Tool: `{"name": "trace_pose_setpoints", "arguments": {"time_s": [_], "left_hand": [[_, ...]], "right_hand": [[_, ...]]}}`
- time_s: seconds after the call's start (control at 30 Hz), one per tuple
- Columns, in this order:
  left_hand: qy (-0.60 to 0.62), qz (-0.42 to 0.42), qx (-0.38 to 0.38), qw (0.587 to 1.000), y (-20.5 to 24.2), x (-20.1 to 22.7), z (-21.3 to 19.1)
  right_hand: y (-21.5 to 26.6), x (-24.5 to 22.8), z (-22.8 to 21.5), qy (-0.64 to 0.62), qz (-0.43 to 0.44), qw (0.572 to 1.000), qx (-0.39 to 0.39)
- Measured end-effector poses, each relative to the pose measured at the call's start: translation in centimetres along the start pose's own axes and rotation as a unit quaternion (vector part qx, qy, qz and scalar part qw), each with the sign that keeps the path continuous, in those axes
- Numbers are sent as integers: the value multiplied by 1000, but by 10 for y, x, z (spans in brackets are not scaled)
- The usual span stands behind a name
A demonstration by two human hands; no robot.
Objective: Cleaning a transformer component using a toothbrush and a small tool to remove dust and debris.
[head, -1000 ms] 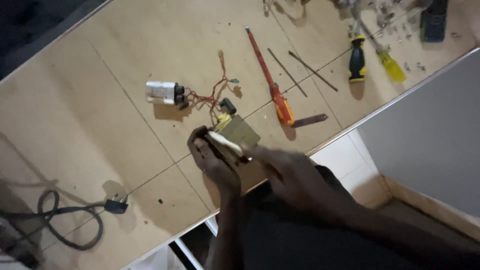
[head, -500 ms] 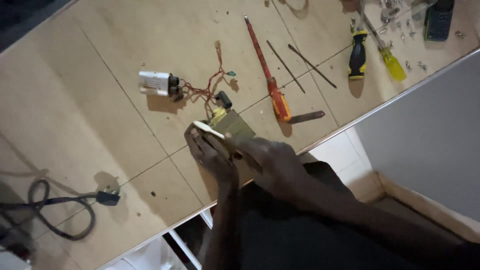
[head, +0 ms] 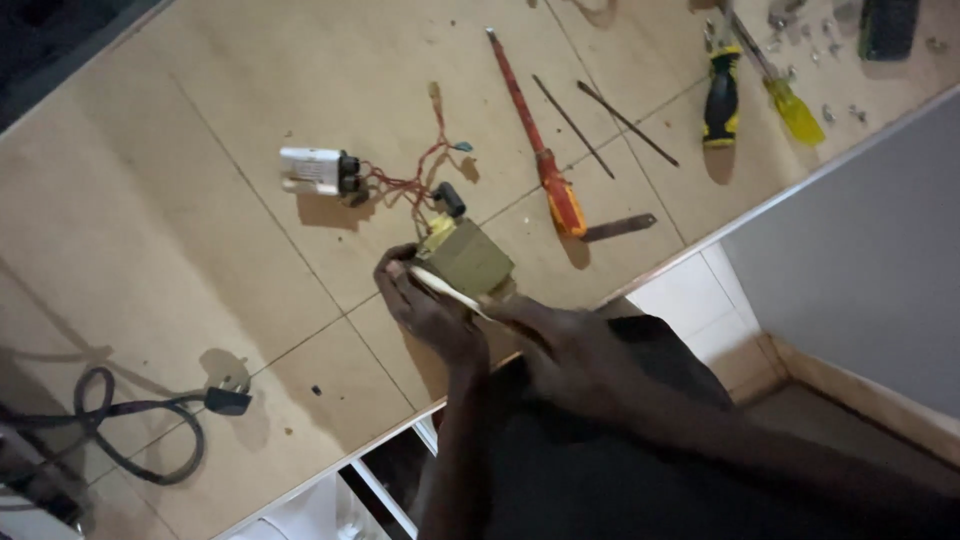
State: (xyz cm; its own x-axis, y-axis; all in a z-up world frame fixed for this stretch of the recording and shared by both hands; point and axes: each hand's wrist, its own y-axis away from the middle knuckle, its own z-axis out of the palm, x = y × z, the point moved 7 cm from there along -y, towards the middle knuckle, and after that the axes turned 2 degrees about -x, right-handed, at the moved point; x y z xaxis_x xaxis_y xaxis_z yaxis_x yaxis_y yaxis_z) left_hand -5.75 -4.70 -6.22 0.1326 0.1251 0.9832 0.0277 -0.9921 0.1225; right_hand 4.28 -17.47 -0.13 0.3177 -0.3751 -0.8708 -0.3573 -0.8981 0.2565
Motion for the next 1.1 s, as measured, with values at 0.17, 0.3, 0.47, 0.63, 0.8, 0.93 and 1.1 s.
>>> {"name": "trace_pose_setpoints", "arguments": {"time_s": [0.17,0.3,0.47,0.63,0.8,0.93,1.1], "left_hand": [[-1,-9,-18,1000,3,13,2],[60,-18,-9,998,0,-2,1],[103,-49,-19,993,3,-3,4],[48,-21,-42,998,5,16,6],[114,-143,-54,982,14,25,13],[125,-183,-95,970,13,37,20],[48,-205,-82,974,12,32,20]], "right_hand": [[9,-12,-26,-17,40,998,-55],[59,23,-63,-14,97,984,-150],[46,8,-42,-26,134,986,-97],[41,2,-28,-163,195,960,-121],[49,38,-5,-288,365,869,-168],[65,40,25,-539,334,761,-140],[70,30,-9,-415,306,848,-122]]}}
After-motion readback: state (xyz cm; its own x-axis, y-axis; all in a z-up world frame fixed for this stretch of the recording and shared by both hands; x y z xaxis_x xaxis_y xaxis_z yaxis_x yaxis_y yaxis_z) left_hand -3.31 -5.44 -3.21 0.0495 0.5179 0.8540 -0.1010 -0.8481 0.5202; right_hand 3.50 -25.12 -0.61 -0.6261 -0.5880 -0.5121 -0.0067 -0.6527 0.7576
